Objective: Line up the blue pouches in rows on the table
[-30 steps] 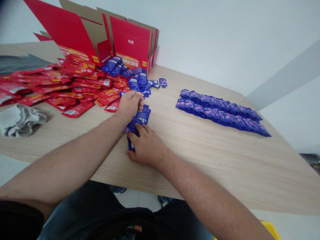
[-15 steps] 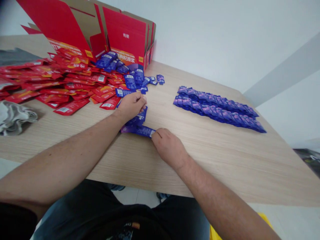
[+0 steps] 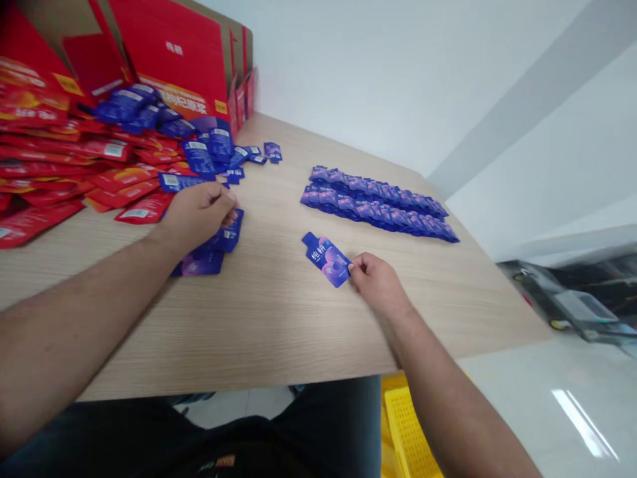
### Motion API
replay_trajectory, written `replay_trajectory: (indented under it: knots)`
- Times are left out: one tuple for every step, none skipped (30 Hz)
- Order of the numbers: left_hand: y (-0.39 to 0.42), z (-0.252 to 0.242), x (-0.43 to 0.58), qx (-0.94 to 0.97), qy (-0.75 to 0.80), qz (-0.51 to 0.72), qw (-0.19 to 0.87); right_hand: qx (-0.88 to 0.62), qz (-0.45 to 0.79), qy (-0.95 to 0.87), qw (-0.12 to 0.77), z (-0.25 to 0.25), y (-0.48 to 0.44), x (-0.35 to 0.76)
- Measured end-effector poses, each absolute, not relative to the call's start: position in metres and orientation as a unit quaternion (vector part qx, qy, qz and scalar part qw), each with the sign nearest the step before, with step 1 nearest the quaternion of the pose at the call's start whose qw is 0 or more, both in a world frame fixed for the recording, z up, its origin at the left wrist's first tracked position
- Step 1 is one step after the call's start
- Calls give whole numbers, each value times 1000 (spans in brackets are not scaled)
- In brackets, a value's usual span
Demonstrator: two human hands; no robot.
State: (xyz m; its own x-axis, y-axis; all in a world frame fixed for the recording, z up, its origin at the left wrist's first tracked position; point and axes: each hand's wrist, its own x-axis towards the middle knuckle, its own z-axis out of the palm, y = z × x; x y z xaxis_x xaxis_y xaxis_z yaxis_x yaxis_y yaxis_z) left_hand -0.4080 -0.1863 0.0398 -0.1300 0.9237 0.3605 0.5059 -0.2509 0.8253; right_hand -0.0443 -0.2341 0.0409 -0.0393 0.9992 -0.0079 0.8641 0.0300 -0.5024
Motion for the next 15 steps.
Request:
replay_trajectory:
  knots:
    - [-188,41,-408,630,573,479,212,-676,224,-678,185,39,-235,-36]
    - [-189,42,-407,635,575,472,208,-677,256,-661,199,37,-236,-28]
    - [-191,43,-407,641,578,462,203,-676,281,-645,219,36,-237,-20]
    - [-193,44,-406,645,585,452,196,-675,295,-632,240,36,-237,-12]
    - [-195,46,-406,647,595,439,188,-676,298,-622,262,36,-236,-3]
    - [-196,47,-405,647,605,427,181,-678,291,-612,283,37,-234,6]
    - [-198,47,-405,649,611,417,176,-682,280,-602,305,39,-230,16]
    - [-199,48,-405,651,616,409,175,-687,270,-588,331,42,-225,26]
    - [-200,48,-404,652,617,404,177,-691,263,-569,361,45,-219,37]
    - [-200,49,-404,654,617,400,178,-692,260,-546,393,48,-212,48]
    - [-201,49,-404,656,617,397,177,-690,260,-522,428,52,-203,59]
    - [-201,50,-403,658,618,394,172,-686,261,-499,461,56,-194,70]
    - [-201,50,-403,661,620,390,165,-681,260,-477,491,59,-185,81]
    - [-201,51,-402,664,622,385,155,-676,258,-457,517,63,-176,92]
    - [-201,52,-402,668,623,379,147,-675,256,-438,537,67,-166,101]
